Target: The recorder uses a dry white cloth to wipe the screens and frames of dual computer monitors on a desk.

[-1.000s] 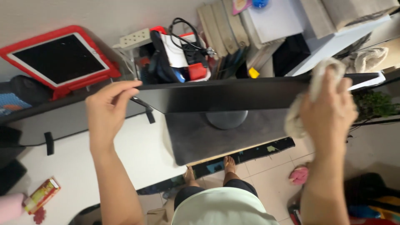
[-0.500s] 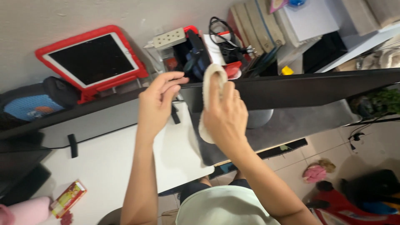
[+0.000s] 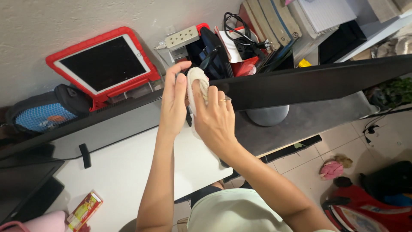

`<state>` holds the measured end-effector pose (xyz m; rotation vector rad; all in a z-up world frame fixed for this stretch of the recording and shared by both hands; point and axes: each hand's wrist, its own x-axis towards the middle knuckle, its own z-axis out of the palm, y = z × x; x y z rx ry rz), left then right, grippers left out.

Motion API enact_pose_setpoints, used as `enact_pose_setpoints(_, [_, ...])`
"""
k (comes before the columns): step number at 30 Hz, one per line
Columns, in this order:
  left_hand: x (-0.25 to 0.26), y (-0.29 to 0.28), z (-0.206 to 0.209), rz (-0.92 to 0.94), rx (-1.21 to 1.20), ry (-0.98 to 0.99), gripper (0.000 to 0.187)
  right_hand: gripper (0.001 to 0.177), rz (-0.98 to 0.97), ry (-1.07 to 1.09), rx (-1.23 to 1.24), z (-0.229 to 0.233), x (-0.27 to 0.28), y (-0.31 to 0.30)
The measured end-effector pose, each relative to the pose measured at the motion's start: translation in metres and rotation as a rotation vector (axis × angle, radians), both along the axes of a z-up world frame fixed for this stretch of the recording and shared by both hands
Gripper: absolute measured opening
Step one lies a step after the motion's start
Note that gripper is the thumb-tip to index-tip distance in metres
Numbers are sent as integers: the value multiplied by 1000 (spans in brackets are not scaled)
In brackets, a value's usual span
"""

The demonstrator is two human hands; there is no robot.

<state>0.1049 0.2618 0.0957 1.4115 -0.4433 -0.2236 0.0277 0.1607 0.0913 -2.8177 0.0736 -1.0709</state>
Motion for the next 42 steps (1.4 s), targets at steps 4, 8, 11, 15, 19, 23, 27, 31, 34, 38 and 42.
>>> enact_pose_setpoints(4, [-7, -11, 13, -30, 49, -46, 39, 70, 26, 35, 119, 5, -10, -17])
enact_pose_setpoints(8, [-14, -25, 13, 39, 148, -182, 31, 74, 55, 29, 212, 9, -19, -38])
enact_pose_setpoints(11, [-13, -35, 13, 83, 204, -218, 23, 77, 55, 27, 243, 10, -25, -65])
enact_pose_setpoints(15, [-17, -37, 11, 141, 283, -193, 17, 78, -65, 67, 189, 8, -41, -119])
enact_pose_setpoints(19, [-21, -40, 15, 167, 299, -219, 15, 82, -138, 42, 120, 3, -68, -195])
enact_pose_setpoints(23, [-26, -49, 22, 234, 338, -122, 17, 77, -308, 35, 28, -7, -95, -280])
enact_pose_setpoints(27, [-35, -59, 31, 258, 331, -127, 17, 73, -489, 53, -10, -24, -122, -365])
enact_pose_setpoints(31, [-47, -69, 42, 326, 377, -108, 17, 71, -508, 79, 30, -38, -143, -432])
enact_pose_setpoints(34, [-51, -76, 44, 397, 454, -96, 18, 62, -529, 49, 79, -38, -150, -458])
enact_pose_setpoints(38, [-58, -120, 69, 378, 734, -727, 20, 54, -302, -126, 619, -41, -151, -478])
enact_pose_setpoints(42, [-78, -230, 100, -3, 689, -497, 31, 42, 26, -369, 1644, -45, -167, -499])
